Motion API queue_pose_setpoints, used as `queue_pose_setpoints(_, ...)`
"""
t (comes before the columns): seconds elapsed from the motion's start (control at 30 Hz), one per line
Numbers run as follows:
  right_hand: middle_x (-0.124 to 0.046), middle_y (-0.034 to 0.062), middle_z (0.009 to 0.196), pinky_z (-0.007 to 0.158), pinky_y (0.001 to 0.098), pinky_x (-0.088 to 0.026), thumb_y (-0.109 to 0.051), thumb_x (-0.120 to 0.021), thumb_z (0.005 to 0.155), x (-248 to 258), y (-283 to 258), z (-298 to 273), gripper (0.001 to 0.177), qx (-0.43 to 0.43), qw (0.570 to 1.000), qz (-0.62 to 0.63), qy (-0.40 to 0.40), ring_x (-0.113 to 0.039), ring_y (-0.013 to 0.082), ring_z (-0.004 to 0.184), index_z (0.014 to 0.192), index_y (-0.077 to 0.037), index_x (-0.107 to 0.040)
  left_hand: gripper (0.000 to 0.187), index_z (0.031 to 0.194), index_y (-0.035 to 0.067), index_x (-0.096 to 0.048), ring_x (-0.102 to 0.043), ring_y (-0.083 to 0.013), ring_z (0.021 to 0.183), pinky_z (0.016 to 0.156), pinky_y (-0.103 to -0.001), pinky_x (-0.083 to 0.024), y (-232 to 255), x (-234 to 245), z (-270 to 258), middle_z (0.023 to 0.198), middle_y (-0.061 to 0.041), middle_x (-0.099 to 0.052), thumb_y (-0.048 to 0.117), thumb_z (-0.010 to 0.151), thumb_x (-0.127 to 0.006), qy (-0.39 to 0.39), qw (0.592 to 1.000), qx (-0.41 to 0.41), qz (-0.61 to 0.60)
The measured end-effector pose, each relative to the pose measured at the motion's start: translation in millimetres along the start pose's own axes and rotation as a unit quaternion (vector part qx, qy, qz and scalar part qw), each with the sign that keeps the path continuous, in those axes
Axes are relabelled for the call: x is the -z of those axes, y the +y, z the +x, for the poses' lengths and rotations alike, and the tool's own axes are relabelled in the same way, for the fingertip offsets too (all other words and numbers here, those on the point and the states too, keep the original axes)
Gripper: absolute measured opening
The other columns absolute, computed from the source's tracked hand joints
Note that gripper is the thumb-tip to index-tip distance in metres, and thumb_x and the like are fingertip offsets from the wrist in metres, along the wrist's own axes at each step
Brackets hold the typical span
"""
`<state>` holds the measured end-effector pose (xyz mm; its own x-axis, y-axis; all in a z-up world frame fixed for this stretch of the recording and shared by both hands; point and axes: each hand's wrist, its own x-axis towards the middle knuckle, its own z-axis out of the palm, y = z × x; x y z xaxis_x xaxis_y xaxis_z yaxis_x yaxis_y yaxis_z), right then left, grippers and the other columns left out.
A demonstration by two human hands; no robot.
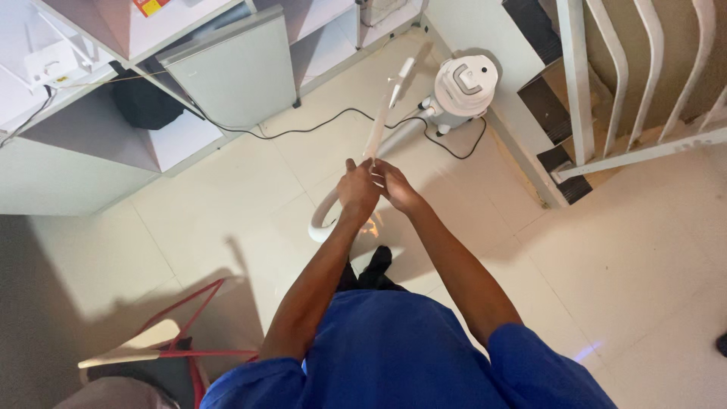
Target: The person assembles a vacuum cleaner by connecting the flexible hose to the main unit, attaching the rigid extension wand, and securing the floor nozzle. They then wrap the power cord around the unit's hooks and begin vacuuming the tiled floor.
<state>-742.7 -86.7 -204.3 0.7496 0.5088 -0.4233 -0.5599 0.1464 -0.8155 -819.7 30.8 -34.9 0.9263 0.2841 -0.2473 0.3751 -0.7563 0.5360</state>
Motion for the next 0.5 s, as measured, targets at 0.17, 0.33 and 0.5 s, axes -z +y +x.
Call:
queue_pose_setpoints(0.17,-0.067,0.0100,0.119,0.099,0.0378,-0.052,-0.022,-0.053,0.108,3,18,9,0.033,-0.007,0.984,0.174,-0.024,-0.064,0.0217,0.111,0.130,0.001,-0.060,0.061,0.141,0.003,-0.053,-0.072,-0.0399,0.093,0.079,-0.047,-0.061,3,-11,-3,0.130,-0.021,-0.048,0.017,0.086,-0.074,-0.005,1.000,-0.004,0.002)
queue_pose_setpoints(0.33,-0.068,0.0147,0.120,0.102,0.0389,-0.052,-0.022,-0.051,0.106,8,20,-1,0.036,0.029,0.975,0.220,-0.031,-0.066,0.0247,0.112,0.130,0.004,-0.057,0.056,0.142,0.004,-0.055,-0.062,-0.0424,0.107,0.094,-0.048,-0.051,-48,-60,32,0.124,-0.019,-0.060,0.027,0.093,-0.066,-0.024,0.988,-0.093,-0.122)
queue_pose_setpoints(0.5,-0.065,0.0154,0.110,0.097,0.0438,-0.059,-0.020,-0.050,0.105,-1,0,-21,0.033,0.025,0.980,0.189,0.056,-0.066,0.0262,0.102,0.126,0.006,-0.053,0.043,0.137,0.014,-0.071,-0.054,-0.0389,0.120,0.113,-0.047,-0.038,-96,-95,77,0.107,-0.006,-0.087,0.033,0.104,-0.050,-0.077,0.984,-0.156,-0.041)
